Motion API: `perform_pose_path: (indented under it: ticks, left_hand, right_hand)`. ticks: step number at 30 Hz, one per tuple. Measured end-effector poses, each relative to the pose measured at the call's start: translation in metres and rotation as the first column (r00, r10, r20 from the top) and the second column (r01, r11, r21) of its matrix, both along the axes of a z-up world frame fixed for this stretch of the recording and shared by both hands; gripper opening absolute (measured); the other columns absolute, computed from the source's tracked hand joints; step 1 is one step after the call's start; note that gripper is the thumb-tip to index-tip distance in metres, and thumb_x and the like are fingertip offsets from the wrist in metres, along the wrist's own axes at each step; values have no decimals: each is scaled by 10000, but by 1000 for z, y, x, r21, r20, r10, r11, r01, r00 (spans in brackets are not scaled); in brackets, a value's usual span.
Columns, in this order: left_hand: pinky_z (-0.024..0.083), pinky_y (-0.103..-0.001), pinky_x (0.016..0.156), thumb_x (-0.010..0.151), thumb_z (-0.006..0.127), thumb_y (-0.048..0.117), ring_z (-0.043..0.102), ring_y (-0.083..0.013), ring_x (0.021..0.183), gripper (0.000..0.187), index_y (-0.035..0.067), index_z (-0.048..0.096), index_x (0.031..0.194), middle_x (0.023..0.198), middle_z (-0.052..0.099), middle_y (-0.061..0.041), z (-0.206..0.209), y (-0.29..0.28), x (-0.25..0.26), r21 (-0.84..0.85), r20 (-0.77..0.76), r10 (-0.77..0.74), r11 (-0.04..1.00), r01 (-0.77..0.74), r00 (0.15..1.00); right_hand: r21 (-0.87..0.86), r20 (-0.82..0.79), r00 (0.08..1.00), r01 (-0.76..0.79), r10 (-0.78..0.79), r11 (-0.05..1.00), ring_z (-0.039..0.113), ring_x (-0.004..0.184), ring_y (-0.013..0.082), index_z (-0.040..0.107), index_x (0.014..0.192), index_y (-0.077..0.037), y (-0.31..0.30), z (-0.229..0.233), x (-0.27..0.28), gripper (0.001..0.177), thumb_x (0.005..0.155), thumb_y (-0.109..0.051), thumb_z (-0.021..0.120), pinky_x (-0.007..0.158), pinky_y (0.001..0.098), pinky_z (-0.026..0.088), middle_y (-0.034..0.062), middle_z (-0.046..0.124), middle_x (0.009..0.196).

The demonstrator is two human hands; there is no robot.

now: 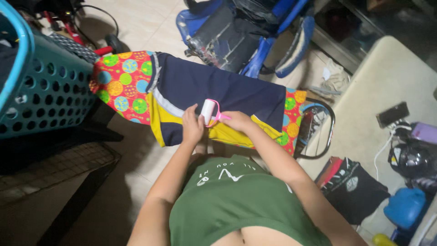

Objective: The person uses a pink lint roller to clean a dark blue and yellow garment laid out on a colorful ironing board. They roll the tool over the fabric, flip the garment to treat different sections, and then fold the item.

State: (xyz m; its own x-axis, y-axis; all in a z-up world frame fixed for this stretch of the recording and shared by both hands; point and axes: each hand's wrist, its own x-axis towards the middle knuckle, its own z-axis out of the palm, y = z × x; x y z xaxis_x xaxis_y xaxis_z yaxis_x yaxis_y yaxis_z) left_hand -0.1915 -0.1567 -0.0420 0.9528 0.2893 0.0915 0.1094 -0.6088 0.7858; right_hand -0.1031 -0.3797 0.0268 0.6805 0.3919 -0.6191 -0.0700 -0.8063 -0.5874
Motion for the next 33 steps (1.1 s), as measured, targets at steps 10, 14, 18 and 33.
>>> perform_pose_path:
  ticks: [10,14,18,33]
  left_hand:
    - [194,-583,1219,951,611,455,335,-392,1487,675,129,470,1525,1621,387,-174,-38,-20,-6,376,-103,-80,920,113,991]
    - [169,-611,1221,920,617,583,307,-404,1505,786,132,457,1543,1640,351,-180,-30,-25,-5,419,-134,-84,898,133,987]
    - [139,-643,1206,858,636,672,264,-422,1516,914,142,421,1571,1657,308,-191,-23,-29,-1,442,-160,-91,884,154,983]
    - [71,-654,1203,690,679,809,143,-408,1551,1195,167,284,1618,1690,178,-183,-11,-29,-2,436,-334,-103,865,250,937]
  right_hand:
    - [-205,-191,969,118,-157,972,646,735,175,756,1202,-219,-221,-8,-11,436,880,-503,681,690,360,535,53,745,905]
    - [-342,-173,954,173,-243,924,594,657,225,791,1103,-152,-297,7,-44,380,899,-456,687,620,396,481,125,680,772]
    - [-485,-109,945,220,-308,846,629,627,210,749,1051,-143,-321,26,-75,393,850,-478,705,601,390,504,59,691,731]
    - [351,-275,858,510,-434,785,509,642,107,629,1317,-162,-119,-59,36,458,949,-433,657,538,298,395,-16,555,777]
